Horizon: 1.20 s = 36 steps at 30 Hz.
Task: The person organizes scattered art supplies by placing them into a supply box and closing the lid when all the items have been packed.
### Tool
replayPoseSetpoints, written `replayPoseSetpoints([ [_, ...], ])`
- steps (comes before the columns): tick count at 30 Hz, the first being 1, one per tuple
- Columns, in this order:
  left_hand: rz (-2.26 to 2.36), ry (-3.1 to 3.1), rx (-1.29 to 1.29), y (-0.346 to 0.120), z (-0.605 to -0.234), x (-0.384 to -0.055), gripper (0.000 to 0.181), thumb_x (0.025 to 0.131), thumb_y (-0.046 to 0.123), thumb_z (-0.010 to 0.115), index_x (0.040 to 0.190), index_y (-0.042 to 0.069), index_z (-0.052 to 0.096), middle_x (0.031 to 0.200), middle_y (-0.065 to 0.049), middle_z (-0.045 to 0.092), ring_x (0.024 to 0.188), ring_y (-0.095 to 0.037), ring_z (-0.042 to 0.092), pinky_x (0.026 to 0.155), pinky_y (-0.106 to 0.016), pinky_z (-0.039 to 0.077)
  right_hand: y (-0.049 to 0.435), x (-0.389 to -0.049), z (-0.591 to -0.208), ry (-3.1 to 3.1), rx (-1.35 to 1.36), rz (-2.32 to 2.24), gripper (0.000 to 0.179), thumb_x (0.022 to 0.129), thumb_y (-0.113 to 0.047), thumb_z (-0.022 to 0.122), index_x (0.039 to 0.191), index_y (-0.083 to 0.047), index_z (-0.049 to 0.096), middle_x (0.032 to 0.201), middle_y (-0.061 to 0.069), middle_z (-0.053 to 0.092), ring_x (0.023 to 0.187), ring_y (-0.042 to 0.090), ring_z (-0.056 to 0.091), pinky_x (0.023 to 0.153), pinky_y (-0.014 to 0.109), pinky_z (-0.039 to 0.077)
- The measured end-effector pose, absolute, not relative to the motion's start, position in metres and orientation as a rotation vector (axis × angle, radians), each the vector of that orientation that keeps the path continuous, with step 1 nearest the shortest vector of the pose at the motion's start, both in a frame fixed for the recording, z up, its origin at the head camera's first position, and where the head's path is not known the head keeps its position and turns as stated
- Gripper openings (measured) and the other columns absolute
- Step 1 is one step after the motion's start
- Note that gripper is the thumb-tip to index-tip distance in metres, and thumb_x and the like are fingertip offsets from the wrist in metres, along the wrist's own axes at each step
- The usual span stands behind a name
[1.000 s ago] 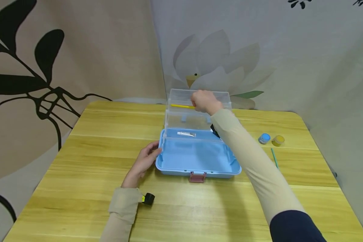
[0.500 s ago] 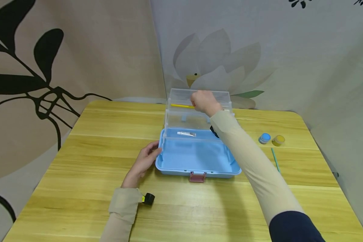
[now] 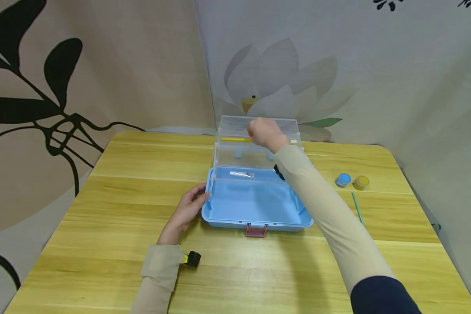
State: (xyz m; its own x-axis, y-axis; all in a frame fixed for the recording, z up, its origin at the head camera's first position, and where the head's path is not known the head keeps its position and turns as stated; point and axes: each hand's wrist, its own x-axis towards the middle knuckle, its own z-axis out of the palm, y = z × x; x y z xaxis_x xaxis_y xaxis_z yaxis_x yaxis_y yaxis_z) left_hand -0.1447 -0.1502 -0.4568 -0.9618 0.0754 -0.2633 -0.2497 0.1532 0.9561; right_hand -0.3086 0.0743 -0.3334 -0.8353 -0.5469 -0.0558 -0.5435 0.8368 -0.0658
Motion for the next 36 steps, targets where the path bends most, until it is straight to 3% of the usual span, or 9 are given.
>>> replayPoseSetpoints([
  [3, 1.893, 2.179, -0.172, -0.15, -0.457, -0.145, 0.045, 0.098, 0.017, 0.048, 0.139, 0.002, 0.04, 0.135, -0.019, 0.044, 0.119, -0.031, 0.046, 0.099, -0.042, 0.041, 0.08, -0.305, -0.329, 2.933, -0.87, -0.217, 0.014, 0.089, -0.001, 0.052, 0.09, -0.004, 0.066, 0.09, 0.009, 0.062, 0.076, 0.022, 0.053, 0.071, 0.033, 0.045],
  [6, 1.899, 2.176, -0.18, -0.15, -0.457, -0.145, 0.044, 0.098, 0.017, 0.049, 0.139, 0.002, 0.041, 0.134, -0.019, 0.044, 0.119, -0.031, 0.046, 0.099, -0.042, 0.041, 0.09, -0.301, -0.324, 2.945, -0.854, -0.357, 0.019, 0.089, -0.004, 0.056, 0.103, 0.0, 0.068, 0.105, 0.015, 0.066, 0.087, 0.027, 0.06, 0.082, 0.038, 0.049],
  [16, 1.892, 2.183, -0.18, -0.149, -0.458, -0.144, 0.044, 0.097, 0.018, 0.05, 0.138, 0.003, 0.042, 0.135, -0.018, 0.045, 0.119, -0.03, 0.046, 0.096, -0.04, 0.044, 0.141, -0.278, -0.321, 3.077, -0.772, -0.562, 0.013, 0.087, -0.008, 0.063, 0.095, 0.0, 0.069, 0.084, 0.013, 0.066, 0.073, 0.025, 0.057, 0.07, 0.037, 0.048],
  [25, 1.88, 2.192, -0.165, -0.15, -0.456, -0.143, 0.046, 0.098, 0.02, 0.049, 0.139, 0.003, 0.04, 0.136, -0.018, 0.044, 0.118, -0.029, 0.046, 0.094, -0.038, 0.045, 0.19, -0.249, -0.332, 3.144, -0.661, -0.786, 0.012, 0.087, -0.004, 0.063, 0.093, 0.005, 0.067, 0.085, 0.019, 0.065, 0.076, 0.029, 0.059, 0.072, 0.041, 0.051],
  [36, 1.859, 2.183, -0.187, -0.15, -0.457, -0.145, 0.046, 0.098, 0.021, 0.049, 0.14, 0.004, 0.04, 0.136, -0.017, 0.044, 0.118, -0.029, 0.044, 0.097, -0.04, 0.043, 0.25, -0.204, -0.371, 3.206, -0.447, -0.905, 0.015, 0.086, -0.005, 0.065, 0.094, 0.007, 0.066, 0.08, 0.018, 0.065, 0.071, 0.029, 0.058, 0.064, 0.041, 0.046],
])
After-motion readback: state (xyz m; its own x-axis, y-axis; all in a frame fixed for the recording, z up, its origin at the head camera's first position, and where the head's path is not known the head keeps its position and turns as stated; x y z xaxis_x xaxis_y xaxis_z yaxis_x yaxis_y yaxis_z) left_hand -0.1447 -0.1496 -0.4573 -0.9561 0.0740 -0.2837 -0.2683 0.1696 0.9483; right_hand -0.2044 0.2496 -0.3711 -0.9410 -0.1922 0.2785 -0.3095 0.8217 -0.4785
